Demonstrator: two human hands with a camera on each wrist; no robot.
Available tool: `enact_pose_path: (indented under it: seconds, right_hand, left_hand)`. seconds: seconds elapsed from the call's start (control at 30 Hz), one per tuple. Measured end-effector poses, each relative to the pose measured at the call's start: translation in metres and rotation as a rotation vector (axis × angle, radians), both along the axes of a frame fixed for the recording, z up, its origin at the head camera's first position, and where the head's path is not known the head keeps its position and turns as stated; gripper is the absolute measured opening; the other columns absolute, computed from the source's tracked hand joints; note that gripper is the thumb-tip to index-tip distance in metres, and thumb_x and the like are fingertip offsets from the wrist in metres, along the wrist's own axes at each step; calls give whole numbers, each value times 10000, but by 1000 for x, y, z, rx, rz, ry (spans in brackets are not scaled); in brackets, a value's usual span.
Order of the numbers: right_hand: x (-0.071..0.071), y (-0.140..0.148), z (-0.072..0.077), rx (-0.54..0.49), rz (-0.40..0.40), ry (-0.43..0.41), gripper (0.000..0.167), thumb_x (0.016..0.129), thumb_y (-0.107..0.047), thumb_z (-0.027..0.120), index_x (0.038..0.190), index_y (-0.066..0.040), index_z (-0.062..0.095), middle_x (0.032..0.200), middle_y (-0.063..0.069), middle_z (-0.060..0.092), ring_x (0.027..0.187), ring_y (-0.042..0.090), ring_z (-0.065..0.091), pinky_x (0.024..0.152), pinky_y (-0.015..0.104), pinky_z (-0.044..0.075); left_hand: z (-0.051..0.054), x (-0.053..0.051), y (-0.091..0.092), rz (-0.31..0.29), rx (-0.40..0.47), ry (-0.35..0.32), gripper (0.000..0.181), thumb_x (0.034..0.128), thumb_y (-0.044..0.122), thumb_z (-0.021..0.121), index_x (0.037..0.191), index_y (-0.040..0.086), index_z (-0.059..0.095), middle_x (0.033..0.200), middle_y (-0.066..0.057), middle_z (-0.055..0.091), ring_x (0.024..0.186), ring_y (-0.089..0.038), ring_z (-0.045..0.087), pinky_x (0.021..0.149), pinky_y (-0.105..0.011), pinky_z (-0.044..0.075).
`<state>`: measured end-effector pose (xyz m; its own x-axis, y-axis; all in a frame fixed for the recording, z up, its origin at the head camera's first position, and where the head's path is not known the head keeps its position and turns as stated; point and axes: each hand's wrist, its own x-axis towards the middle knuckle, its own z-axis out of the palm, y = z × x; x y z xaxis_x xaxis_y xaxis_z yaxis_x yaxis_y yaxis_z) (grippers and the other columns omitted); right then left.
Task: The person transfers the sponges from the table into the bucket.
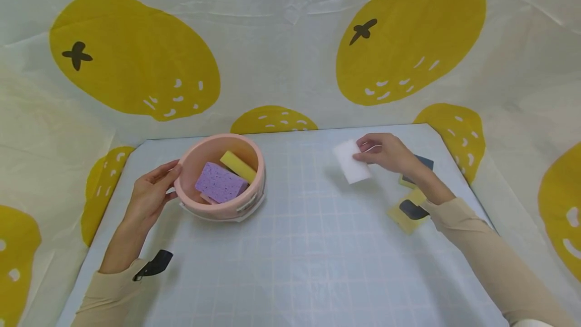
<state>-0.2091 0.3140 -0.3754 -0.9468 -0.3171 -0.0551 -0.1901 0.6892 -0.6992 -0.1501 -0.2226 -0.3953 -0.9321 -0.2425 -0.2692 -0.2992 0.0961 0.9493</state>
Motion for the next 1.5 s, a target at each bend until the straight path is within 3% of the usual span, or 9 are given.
enact_pose_path:
  seconds: [0.27, 0.63, 0.93, 1.5]
  right_hand:
    - [-7, -15, 10, -42, -15, 4, 398, 950, -235, 772, 1237, 13, 652, 1112, 162, 676, 1007, 269, 698, 800, 210, 588]
    - [-13, -41, 29, -150, -32, -67, 429, 950, -252, 772, 1281, -13, 642, 1163, 150, 660, 1034, 234, 686, 840, 243, 590]
    - [-20, -61, 43, -215, -46, -91, 444, 941, -258, 782, 1290, -23, 637, 1150, 147, 648, 983, 162, 694, 839, 278, 598]
    - [-35, -108, 66, -325, -3, -101, 417, 921, -241, 804, 1257, -48, 651, 1155, 135, 629, 993, 233, 683, 836, 294, 604]
  left_hand:
    - [-1, -1, 0, -1, 19, -8, 605, 955, 428, 717, 1468, 137, 578, 1304, -24, 643, 918, -90, 629, 750, -209, 592]
    - [1, -1, 0, 13, 27, -22, 600, 957, 429, 717, 1470, 151, 578, 1314, -35, 635, 933, -99, 622, 750, -204, 589]
    - [0, -1, 1, 15, -8, -28, 584, 965, 446, 700, 1465, 166, 584, 1367, -49, 615, 956, -107, 626, 759, -206, 588]
    - [0, -1, 1, 13, 14, -31, 597, 964, 428, 710, 1476, 154, 572, 1337, -50, 625, 926, -101, 621, 747, -211, 591]
